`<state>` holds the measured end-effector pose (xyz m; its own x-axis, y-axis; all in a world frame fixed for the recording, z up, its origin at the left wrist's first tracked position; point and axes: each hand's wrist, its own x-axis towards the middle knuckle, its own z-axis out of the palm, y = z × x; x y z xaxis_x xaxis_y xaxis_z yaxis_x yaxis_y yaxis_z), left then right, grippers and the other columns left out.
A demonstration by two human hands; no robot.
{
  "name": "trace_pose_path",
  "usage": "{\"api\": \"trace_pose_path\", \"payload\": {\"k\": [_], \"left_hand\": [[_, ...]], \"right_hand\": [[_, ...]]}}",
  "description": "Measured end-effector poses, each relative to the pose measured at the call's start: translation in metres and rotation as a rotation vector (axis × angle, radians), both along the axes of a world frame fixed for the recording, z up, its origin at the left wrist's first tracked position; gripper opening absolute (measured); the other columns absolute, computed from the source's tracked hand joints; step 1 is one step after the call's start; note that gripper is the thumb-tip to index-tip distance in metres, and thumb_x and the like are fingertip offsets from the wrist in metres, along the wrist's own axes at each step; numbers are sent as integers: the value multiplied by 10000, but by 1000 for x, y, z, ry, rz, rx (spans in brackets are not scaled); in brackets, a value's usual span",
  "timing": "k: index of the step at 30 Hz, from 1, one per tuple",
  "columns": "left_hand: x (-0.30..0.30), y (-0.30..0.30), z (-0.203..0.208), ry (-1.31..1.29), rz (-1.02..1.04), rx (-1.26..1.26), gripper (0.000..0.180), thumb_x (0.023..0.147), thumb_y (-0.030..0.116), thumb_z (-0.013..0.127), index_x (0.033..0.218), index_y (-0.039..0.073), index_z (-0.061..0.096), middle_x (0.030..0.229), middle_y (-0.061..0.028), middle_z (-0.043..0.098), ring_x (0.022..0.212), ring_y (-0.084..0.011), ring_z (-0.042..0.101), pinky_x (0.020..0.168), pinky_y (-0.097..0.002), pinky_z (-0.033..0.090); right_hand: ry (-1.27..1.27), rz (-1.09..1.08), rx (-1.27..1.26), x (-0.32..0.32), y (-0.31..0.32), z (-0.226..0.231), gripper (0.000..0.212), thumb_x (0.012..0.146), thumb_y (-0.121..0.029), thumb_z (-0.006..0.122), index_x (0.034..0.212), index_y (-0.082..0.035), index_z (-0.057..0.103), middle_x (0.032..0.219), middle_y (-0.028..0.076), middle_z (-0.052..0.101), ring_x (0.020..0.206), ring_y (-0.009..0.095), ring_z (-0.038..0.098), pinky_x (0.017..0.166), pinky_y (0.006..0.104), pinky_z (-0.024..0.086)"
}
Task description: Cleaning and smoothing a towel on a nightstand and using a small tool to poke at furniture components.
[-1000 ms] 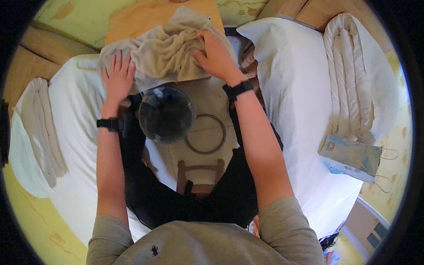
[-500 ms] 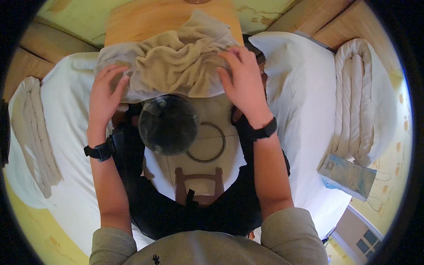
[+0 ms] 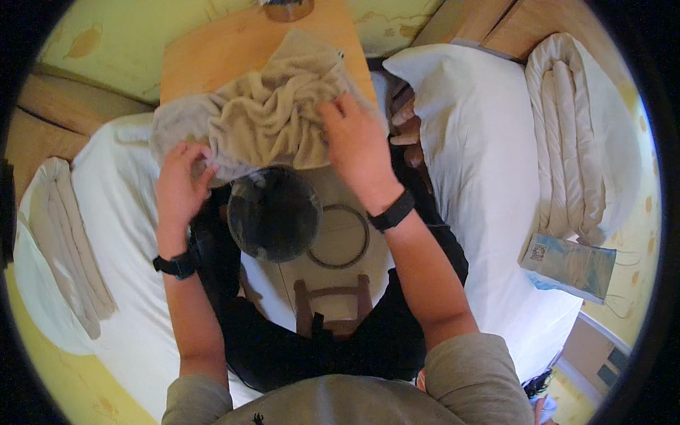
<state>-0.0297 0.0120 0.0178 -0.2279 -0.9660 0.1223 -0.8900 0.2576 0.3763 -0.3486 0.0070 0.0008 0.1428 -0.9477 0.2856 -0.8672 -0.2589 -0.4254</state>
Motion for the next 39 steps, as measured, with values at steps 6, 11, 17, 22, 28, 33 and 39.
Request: {"api": "trace_pose_path", "payload": {"k": [6, 11, 17, 22, 28, 33, 39], "left_hand": [[0, -1, 1, 238, 64, -23, 163, 938, 78, 705, 1082, 68, 629, 1031, -140, 652, 976, -347, 639, 873, -399, 515], [15, -13, -2, 1067, 326, -209, 223, 1062, 127, 628, 1240, 18, 550, 1153, -108, 666, 1044, -183, 638, 939, -347, 531], [22, -14, -5, 494, 283, -160, 500, 1000, 139, 713, 1409, -23, 476, 1335, -180, 626, 1247, -308, 610, 1067, -415, 489], [23, -3, -13, 137, 152, -94, 732, 888, 150, 804, 1496, -8, 431, 1441, -262, 547, 1333, -431, 524, 1134, -459, 425], [9, -5, -2, 115, 123, -156, 692, 839, 164, 828, 1432, -8, 514, 1335, -265, 615, 1239, -461, 568, 1070, -483, 464], [-6, -2, 5, 47, 86, -24, 554, 828, 159, 814, 1321, 23, 600, 1235, -232, 667, 1169, -439, 603, 1024, -482, 480], [-25, 7, 13, 92, -79, -54, 471, 772, 63, 779, 1212, 33, 615, 1126, -185, 653, 1067, -429, 600, 949, -486, 487]], "right_hand": [[-490, 87, 48, 23, 4, 3, 338, 896, 75, 587, 1190, -76, 653, 1010, 153, 660, 913, 352, 674, 834, 392, 545], [-797, -86, -140, 14, -12, 6, 388, 890, 126, 561, 1225, -62, 613, 1120, 134, 611, 1034, 220, 634, 886, 290, 505], [-304, 117, -101, 12, -10, 10, 417, 896, -16, 698, 1296, -23, 582, 1361, 222, 552, 1249, 436, 541, 1071, 465, 457], [-224, 69, -157, 16, -10, 24, 489, 896, -59, 725, 1358, -21, 568, 1368, 220, 555, 1240, 426, 542, 1060, 458, 460], [-51, 53, -136, 9, -6, 7, 593, 863, -124, 770, 1406, -21, 555, 1292, 211, 585, 1194, 419, 556, 1029, 483, 479], [-75, 149, 71, 28, 6, 10, 511, 828, -126, 756, 1307, -45, 600, 1191, 190, 597, 1023, 425, 645, 852, 500, 547], [-152, 34, 161, 4, -3, 26, 386, 817, -116, 718, 1198, -74, 671, 1078, 164, 681, 972, 405, 672, 825, 471, 561]]}}
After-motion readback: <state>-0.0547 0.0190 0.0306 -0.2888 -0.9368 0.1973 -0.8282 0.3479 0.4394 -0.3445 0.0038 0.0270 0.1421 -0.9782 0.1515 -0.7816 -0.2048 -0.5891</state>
